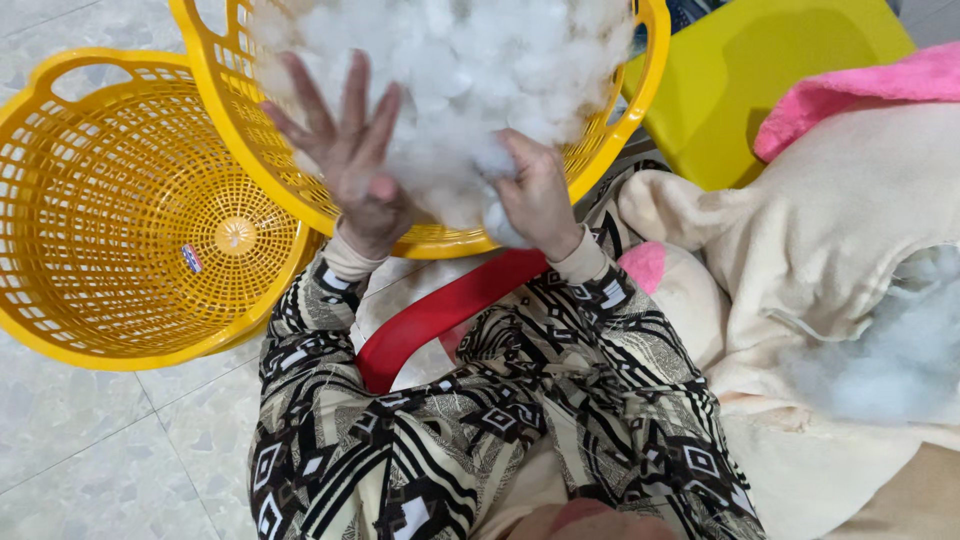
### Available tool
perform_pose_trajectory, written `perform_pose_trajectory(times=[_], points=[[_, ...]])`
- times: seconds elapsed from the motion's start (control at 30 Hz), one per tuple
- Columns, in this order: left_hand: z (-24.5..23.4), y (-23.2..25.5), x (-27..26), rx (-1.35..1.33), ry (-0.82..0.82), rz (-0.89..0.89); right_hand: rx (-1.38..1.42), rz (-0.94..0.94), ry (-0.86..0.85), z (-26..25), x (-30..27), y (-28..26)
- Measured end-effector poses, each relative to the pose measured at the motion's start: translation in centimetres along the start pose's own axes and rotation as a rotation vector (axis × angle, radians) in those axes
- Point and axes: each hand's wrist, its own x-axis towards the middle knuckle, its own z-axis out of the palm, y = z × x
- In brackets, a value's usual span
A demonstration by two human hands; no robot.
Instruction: The person repeatedly takes handfuls of white cotton from a yellow basket, fluffs it, and inserts it into a beige fabric casing. The process is repeated multiple times to fill the casing.
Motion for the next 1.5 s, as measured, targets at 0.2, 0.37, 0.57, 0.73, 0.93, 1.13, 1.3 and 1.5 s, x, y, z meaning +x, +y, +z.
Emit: perform_pose_trajectory(times=[0.2,0.37,0.57,0.73,0.93,1.13,1.3,1.5], points=[[-1.2,-2.9,1.8,-0.043,0.398,-0.052,0.312,0.204,0.082,-1.8,0.2,2.3],[1.0,-2.3,3.1,0.193,-0.720,-0.448,0.343,0.189,-0.041,-1.8,0.1,1.6],[2.2,0.5,0.3,-0.487,-0.344,-0.034,0.112,0.058,-0.019,-0.5,-0.4,-0.1],[3.7,2.7,0.8,-0.546,-0.348,0.017,-0.269,-0.058,-0.026,0.8,-0.8,0.5],[-0.9,1.7,1.6,-0.661,0.173,0.053,-0.284,0.004,-0.021,0.1,-1.2,4.0],[-2.9,-2.4,2.5,-0.299,0.378,0.059,0.313,0.149,0.165,-1.1,-1.6,7.2],[2.8,-2.2,1.3,-0.150,-0.232,-0.052,0.647,0.189,0.230,-0.1,-1.0,5.6],[6.9,0.3,0.2,-1.197,-0.437,-0.250,0.154,-0.070,-0.017,-0.2,1.9,1.5]])
